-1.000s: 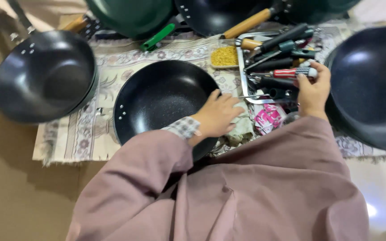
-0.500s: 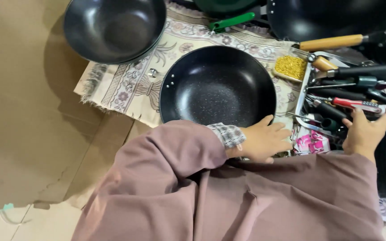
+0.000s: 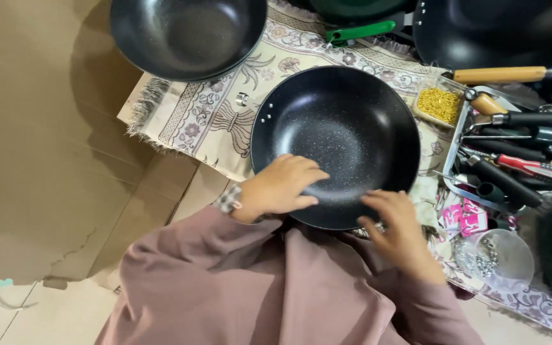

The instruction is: Attaching a handle to a wok using a screwdriver and screws in an appliance store setting.

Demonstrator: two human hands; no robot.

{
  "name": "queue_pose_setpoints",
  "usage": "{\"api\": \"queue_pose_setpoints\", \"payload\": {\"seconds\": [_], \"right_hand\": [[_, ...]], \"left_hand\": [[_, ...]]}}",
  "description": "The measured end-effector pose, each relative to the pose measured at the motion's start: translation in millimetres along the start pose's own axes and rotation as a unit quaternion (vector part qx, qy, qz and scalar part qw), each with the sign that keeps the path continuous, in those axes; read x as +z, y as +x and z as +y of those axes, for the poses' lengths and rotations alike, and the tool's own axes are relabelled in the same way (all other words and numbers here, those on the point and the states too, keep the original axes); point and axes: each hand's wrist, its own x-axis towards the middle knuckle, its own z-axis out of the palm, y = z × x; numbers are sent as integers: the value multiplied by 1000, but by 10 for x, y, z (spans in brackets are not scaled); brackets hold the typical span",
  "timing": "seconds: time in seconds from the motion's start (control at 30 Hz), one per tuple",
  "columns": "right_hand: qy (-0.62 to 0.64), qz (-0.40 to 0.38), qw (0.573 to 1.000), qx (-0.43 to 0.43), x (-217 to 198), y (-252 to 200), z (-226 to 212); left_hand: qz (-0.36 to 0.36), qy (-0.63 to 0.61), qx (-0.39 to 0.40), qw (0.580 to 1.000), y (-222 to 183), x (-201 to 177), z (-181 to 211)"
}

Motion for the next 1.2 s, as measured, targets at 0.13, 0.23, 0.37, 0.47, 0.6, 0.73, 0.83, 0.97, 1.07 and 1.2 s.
{"api": "queue_pose_setpoints", "payload": {"seconds": [0.13, 0.23, 0.37, 0.47, 0.6, 0.73, 0.83, 0.97, 1.07, 1.2], "right_hand": [[-40, -38, 998, -12, 284, -33, -281], [-31, -87, 996, -6, 364, -2, -415], [-89, -89, 991, -38, 486, -53, -362], [-112, -50, 989, -78, 564, -93, -261], [-107, -8, 987, -123, 546, -149, -176], [-106, 7, 987, -118, 445, -152, -181], [-110, 20, 990, -83, 377, -163, -177], [-109, 44, 991, -70, 375, -183, -196], [-86, 65, 992, -63, 371, -185, -193], [-48, 103, 992, -56, 497, -205, -147]], "left_hand": [[-40, 13, -59, 997, -361, 115, -263], [-38, 49, -88, 994, -509, 231, -386], [19, 64, -69, 995, -583, 524, -490], [64, 81, -47, 994, -616, 636, -537], [75, 61, -34, 995, -635, 629, -510], [75, 69, -19, 995, -602, 455, -564], [70, 73, -9, 995, -599, 295, -546], [80, 84, 10, 993, -543, 166, -605], [74, 101, 16, 992, -485, 200, -606], [47, 93, 10, 994, -406, 340, -631]]}}
